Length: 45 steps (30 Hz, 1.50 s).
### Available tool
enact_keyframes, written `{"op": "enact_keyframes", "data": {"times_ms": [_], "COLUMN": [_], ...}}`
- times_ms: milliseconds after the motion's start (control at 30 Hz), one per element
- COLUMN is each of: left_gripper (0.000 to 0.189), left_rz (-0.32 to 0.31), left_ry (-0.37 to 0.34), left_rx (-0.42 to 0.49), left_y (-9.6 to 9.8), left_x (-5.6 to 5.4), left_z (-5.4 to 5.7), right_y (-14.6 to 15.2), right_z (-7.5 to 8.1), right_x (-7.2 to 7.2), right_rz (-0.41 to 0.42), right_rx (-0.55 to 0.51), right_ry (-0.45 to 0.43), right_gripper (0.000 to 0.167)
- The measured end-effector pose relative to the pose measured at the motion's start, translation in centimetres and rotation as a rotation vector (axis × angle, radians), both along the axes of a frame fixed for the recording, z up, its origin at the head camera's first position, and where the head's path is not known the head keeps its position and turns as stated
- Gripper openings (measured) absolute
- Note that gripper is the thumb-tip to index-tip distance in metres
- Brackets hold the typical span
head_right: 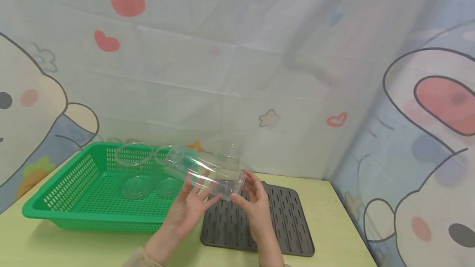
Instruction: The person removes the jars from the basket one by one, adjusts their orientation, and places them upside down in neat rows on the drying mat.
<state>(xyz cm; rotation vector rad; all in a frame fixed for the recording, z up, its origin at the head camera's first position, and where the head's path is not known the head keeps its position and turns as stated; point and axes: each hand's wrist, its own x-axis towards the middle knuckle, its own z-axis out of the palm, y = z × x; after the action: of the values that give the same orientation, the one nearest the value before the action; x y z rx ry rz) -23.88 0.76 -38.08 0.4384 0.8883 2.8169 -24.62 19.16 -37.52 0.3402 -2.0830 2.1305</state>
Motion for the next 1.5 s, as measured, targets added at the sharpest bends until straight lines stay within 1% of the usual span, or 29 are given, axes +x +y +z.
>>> {"op": "enact_keyframes", "data": {"times_ms": [133, 233, 500, 600, 867, 1000, 1133, 1300, 1500], "left_gripper": [0.1, 0.1, 0.088, 0.087, 0.085, 0.083, 0.082, 0.083, 0.085], "left_rz": [0.026, 0.031, 0.039, 0.043, 0.07, 0.068, 0.077, 0.08, 0.081], "left_ry": [-0.016, -0.015, -0.027, -0.032, -0.07, -0.07, -0.065, -0.052, -0.012], "left_rx": [0.005, 0.012, 0.02, 0.024, 0.035, 0.054, 0.049, 0.023, -0.002], "left_y": [0.2, 0.3, 0.5, 0.5, 0.5, 0.7, 0.9, 1.3, 1.7], "left_x": [-0.1, -0.2, -0.5, -0.5, -0.6, -0.6, -0.7, -0.7, -1.0], "left_z": [-0.1, -0.3, -0.8, -0.8, -0.9, -0.8, -0.8, -0.6, -0.3], "right_y": [-0.2, -0.4, -0.5, -0.5, -0.6, -0.3, 0.1, 0.7, 1.6], "right_z": [0.0, -0.1, -0.3, -0.3, -0.5, -0.4, -0.2, -0.5, -0.7], "right_x": [0.0, 0.0, 0.0, 0.0, -0.1, -0.2, -0.1, -0.2, -0.3], "right_rz": [0.012, 0.019, 0.018, 0.018, 0.049, 0.057, 0.067, 0.066, 0.082], "right_rx": [0.007, 0.013, 0.039, 0.038, 0.036, 0.049, 0.061, 0.06, 0.043], "right_ry": [0.013, 0.021, 0.017, 0.015, 0.001, -0.009, -0.019, -0.022, -0.012], "right_gripper": [0.068, 0.068, 0.067, 0.067, 0.068, 0.07, 0.072, 0.071, 0.074]}}
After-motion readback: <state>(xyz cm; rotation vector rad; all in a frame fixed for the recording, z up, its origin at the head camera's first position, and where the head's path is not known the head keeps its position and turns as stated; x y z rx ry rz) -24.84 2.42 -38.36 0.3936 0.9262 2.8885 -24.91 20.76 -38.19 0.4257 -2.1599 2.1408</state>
